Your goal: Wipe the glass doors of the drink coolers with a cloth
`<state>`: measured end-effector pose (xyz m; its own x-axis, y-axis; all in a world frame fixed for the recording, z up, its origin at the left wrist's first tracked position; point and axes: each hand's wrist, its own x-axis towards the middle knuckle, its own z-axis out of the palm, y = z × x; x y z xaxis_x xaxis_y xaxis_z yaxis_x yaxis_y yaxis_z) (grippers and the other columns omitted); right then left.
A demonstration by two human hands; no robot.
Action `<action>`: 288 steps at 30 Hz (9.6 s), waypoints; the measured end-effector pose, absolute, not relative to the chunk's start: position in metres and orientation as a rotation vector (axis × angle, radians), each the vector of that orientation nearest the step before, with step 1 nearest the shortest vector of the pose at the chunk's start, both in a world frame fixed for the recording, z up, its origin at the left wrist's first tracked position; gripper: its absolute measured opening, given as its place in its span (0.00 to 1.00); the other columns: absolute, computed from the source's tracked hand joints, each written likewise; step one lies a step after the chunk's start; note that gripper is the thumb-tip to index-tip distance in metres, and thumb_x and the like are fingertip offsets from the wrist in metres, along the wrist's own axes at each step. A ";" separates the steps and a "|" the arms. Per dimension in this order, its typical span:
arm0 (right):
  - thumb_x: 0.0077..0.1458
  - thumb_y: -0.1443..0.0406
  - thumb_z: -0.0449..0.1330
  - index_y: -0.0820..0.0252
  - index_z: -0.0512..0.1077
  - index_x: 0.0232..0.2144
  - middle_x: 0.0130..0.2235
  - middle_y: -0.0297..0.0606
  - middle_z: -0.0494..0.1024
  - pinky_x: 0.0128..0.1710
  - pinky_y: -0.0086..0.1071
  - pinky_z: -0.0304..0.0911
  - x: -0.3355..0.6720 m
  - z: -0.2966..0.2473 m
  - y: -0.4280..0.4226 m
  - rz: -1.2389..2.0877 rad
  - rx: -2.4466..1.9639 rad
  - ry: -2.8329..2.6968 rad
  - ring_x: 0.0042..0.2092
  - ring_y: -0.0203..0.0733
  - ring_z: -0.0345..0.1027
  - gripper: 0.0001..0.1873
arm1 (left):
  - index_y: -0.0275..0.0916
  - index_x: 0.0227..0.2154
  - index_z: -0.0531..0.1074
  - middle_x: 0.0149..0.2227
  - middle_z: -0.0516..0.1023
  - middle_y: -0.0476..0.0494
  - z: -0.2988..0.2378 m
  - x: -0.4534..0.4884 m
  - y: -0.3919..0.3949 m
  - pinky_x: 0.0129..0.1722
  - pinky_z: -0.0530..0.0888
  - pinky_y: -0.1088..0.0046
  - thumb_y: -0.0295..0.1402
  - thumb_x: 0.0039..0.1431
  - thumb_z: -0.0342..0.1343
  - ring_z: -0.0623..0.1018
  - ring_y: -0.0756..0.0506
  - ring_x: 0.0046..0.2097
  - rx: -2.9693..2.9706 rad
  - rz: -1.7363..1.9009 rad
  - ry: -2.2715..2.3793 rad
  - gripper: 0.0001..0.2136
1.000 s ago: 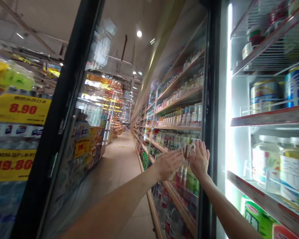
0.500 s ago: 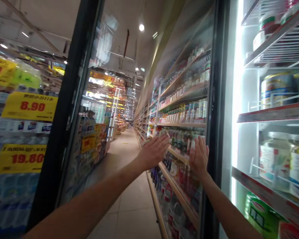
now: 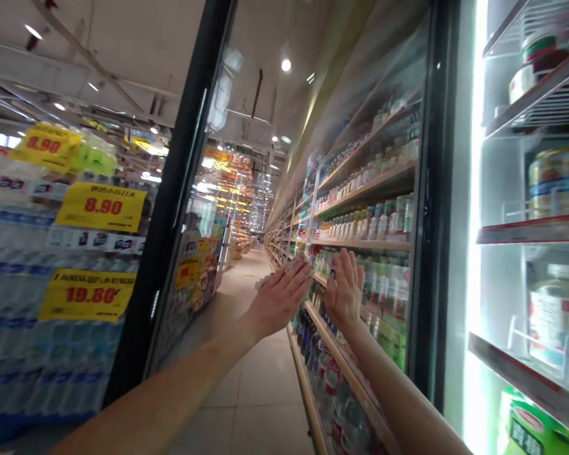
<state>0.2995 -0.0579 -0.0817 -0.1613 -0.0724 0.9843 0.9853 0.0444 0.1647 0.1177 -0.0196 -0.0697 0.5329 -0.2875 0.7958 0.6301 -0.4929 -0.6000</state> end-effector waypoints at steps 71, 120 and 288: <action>0.58 0.66 0.48 0.60 0.52 0.61 0.59 0.45 0.63 0.63 0.48 0.37 0.207 -0.135 -0.042 -1.325 -0.833 -1.631 0.64 0.45 0.46 0.28 | 0.35 0.57 0.57 0.62 0.57 0.35 -0.150 0.006 -0.012 0.60 0.56 0.58 0.29 0.58 0.46 0.49 0.42 0.65 -1.763 -1.373 -0.643 0.23; 0.59 0.64 0.46 0.59 0.47 0.63 0.61 0.49 0.58 0.60 0.52 0.43 0.279 -0.125 -0.043 -1.343 -1.047 -1.247 0.64 0.50 0.46 0.30 | 0.31 0.57 0.54 0.62 0.52 0.28 -0.056 0.020 0.000 0.60 0.55 0.54 0.31 0.59 0.46 0.48 0.39 0.65 -1.497 -1.670 -0.740 0.23; 0.57 0.71 0.45 0.55 0.48 0.62 0.60 0.44 0.60 0.57 0.44 0.58 0.172 -0.147 -0.064 -0.795 -0.528 -1.567 0.60 0.44 0.55 0.30 | 0.33 0.62 0.38 0.61 0.55 0.30 -0.131 0.034 -0.012 0.59 0.61 0.59 0.31 0.58 0.48 0.51 0.43 0.65 -1.897 -1.461 -0.323 0.33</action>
<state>0.1722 -0.0637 -0.1474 -0.1565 -0.1083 0.9817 0.7281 0.6590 0.1888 0.0344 -0.0120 -0.1308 0.3295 -0.2175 0.9187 0.5846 -0.7171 -0.3795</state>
